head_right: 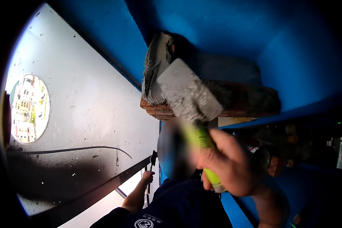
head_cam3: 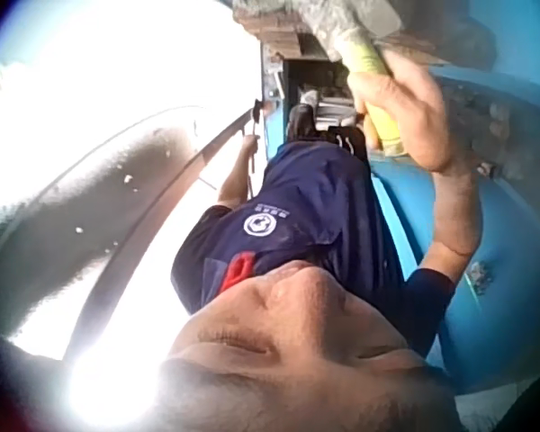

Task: The person builds a brick structure by applying mortar to bricks using a trowel and placing them in a row. The person uses the trowel to spread mortar onto the surface and the sides of the bricks before setting them into position.

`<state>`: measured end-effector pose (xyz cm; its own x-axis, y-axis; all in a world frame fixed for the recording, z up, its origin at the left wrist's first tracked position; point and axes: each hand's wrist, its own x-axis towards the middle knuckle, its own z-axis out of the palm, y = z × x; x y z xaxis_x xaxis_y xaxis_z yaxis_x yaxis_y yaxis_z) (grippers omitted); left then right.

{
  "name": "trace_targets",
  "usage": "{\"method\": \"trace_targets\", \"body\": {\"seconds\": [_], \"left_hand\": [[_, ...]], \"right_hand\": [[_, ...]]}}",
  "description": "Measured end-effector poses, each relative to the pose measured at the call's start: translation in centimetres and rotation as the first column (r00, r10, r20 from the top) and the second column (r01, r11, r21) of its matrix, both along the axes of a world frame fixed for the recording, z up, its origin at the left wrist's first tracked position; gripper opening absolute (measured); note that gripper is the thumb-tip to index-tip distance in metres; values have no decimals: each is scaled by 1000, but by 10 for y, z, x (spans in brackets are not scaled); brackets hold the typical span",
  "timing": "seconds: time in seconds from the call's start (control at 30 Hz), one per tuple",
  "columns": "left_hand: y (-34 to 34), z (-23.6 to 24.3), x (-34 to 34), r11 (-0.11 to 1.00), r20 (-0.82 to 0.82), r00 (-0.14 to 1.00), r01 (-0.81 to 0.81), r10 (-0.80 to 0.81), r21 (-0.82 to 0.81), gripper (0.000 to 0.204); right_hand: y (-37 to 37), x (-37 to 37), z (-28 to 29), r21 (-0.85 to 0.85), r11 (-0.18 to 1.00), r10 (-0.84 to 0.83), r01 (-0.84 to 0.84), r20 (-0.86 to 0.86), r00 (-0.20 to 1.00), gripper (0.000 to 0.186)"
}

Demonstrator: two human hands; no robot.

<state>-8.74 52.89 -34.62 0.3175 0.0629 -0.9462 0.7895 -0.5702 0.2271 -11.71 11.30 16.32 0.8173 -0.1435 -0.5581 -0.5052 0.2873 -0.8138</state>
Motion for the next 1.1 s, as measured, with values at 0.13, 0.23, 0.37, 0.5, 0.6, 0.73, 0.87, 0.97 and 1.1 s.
{"method": "trace_targets", "body": {"seconds": [0.13,0.23,0.37,0.5,0.6,0.73,0.87,0.97,1.1], "left_hand": [[0,-4,3,995,27,997,71,-73,70,14],[0,-9,2,993,-9,996,88,-88,84,17],[3,-17,2,992,12,994,109,-110,70,20],[-5,-16,3,995,-1,996,92,-92,44,17],[-11,-10,7,999,-38,999,31,-31,12,13],[-19,-4,12,998,-39,997,68,-68,16,9],[-21,-4,18,999,-47,998,41,-40,19,7],[-21,-9,21,997,-33,997,69,-68,23,8],[-30,-2,28,998,-40,997,65,-64,20,11]], "right_hand": [[-8,20,4,-126,986,100,-110,-81,992,20],[-4,29,8,-110,978,153,-178,-203,967,22],[-17,8,6,-131,988,51,-83,-231,972,25],[-41,-22,12,-255,967,-102,27,-287,952,22],[-63,-47,13,-315,947,-158,68,-271,949,21],[-79,-70,18,-371,922,-240,115,-313,919,24],[-81,-94,26,-403,885,-348,232,-243,905,45],[-73,-86,25,-725,685,-291,69,-186,938,53],[-105,-52,-3,-988,1,50,-157,-157,986,51]]}}
